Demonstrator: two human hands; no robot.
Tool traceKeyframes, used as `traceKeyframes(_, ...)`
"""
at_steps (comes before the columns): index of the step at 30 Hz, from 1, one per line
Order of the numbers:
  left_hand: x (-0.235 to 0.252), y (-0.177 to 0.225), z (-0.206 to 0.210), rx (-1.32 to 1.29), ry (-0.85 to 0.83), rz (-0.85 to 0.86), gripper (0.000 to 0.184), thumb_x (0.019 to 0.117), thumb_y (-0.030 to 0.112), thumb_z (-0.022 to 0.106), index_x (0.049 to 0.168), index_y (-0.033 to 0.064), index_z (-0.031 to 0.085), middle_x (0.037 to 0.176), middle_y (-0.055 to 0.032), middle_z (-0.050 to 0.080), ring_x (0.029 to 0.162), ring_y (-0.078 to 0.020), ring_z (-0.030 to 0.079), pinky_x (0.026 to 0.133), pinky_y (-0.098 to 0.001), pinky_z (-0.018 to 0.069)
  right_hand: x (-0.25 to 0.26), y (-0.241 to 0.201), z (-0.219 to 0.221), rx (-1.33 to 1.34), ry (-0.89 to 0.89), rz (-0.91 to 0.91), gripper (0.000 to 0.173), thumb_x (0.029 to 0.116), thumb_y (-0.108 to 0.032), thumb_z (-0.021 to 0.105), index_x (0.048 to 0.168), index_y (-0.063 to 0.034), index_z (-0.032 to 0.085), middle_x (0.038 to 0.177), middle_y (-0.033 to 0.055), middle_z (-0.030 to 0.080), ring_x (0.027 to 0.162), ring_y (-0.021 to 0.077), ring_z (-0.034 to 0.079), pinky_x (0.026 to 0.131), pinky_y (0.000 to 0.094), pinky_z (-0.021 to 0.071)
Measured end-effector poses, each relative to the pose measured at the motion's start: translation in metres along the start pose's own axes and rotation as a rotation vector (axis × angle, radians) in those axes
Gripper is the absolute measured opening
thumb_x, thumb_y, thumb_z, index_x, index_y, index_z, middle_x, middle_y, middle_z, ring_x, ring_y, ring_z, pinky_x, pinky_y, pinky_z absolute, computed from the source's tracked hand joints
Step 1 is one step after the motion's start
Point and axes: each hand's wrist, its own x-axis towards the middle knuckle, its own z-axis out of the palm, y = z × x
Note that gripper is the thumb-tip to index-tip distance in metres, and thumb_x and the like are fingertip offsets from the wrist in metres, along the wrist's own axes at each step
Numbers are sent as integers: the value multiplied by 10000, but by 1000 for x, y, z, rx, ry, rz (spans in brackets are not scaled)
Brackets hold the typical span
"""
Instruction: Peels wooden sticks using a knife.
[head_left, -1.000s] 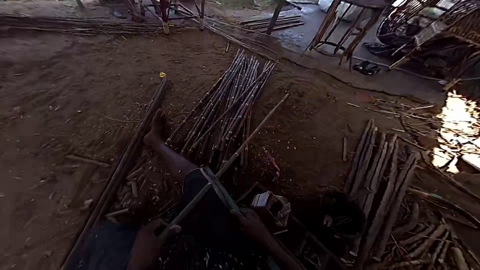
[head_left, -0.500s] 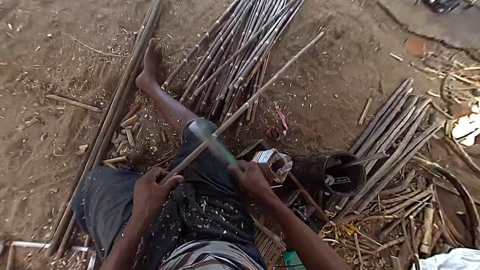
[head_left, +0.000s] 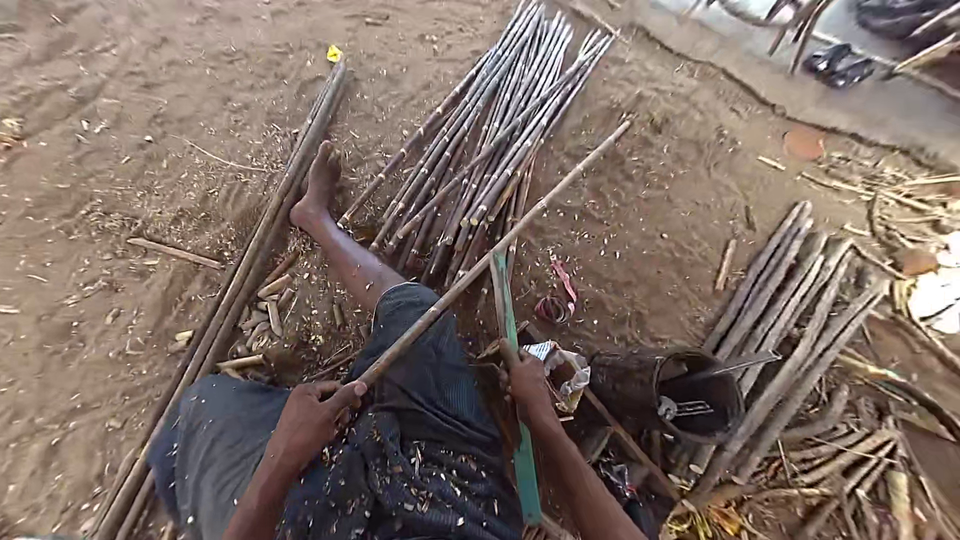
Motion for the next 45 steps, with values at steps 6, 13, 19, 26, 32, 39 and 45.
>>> traceKeyframes(6,5,3,-6,-75,-68,-32,347,1042,319,605,908,33,750,653,-41,672,456,-84,519,442,-221,424,-14,-12,5,-149,-136,-106,497,1015,-547,561,965,-72,701,736,88,634,678,237,632,671,480,541)
traceKeyframes(13,3,-4,-13,-153,-173,-41,399,1081,307,513,926,19,741,651,-41,673,437,-68,521,413,-201,422,-7,-4,5,-57,-121,-60,486,1020,-555,531,939,-106,699,680,45,604,597,203,588,616,450,521)
traceKeyframes(19,6,-9,-6,-232,-173,-23,391,1058,327,557,899,25,747,699,-51,711,430,-61,527,393,-195,414,-27,-16,9,-286,-240,-183,544,986,-612,531,985,-94,699,821,89,658,784,255,662,747,518,546)
traceKeyframes(26,11,-13,7,163,87,111,379,885,519,741,838,143,754,645,21,657,527,-116,576,541,-344,493,-10,-25,-6,-239,-218,-148,541,1001,-590,533,995,-76,702,796,88,650,727,244,648,708,497,549)
traceKeyframes(32,1,-13,15,358,210,200,466,806,653,746,824,187,748,651,47,628,581,-125,583,596,-424,497,15,-21,-19,-131,-47,0,555,1036,-582,488,1035,-60,676,750,85,618,632,228,607,612,446,531)
traceKeyframes(39,-3,-13,1,321,59,198,598,781,561,823,1207,159,704,901,-17,724,754,-177,676,728,-463,570,-23,-47,-14,-190,-308,-177,529,999,-587,543,974,-73,670,746,64,600,660,211,599,641,446,526)
traceKeyframes(45,-32,-8,-15,-108,-139,217,289,1016,147,591,1268,21,655,1005,-63,757,727,-119,684,638,-272,563,31,-35,-61,631,150,98,430,1098,-409,467,906,-32,546,545,22,458,379,105,409,352,258,399)
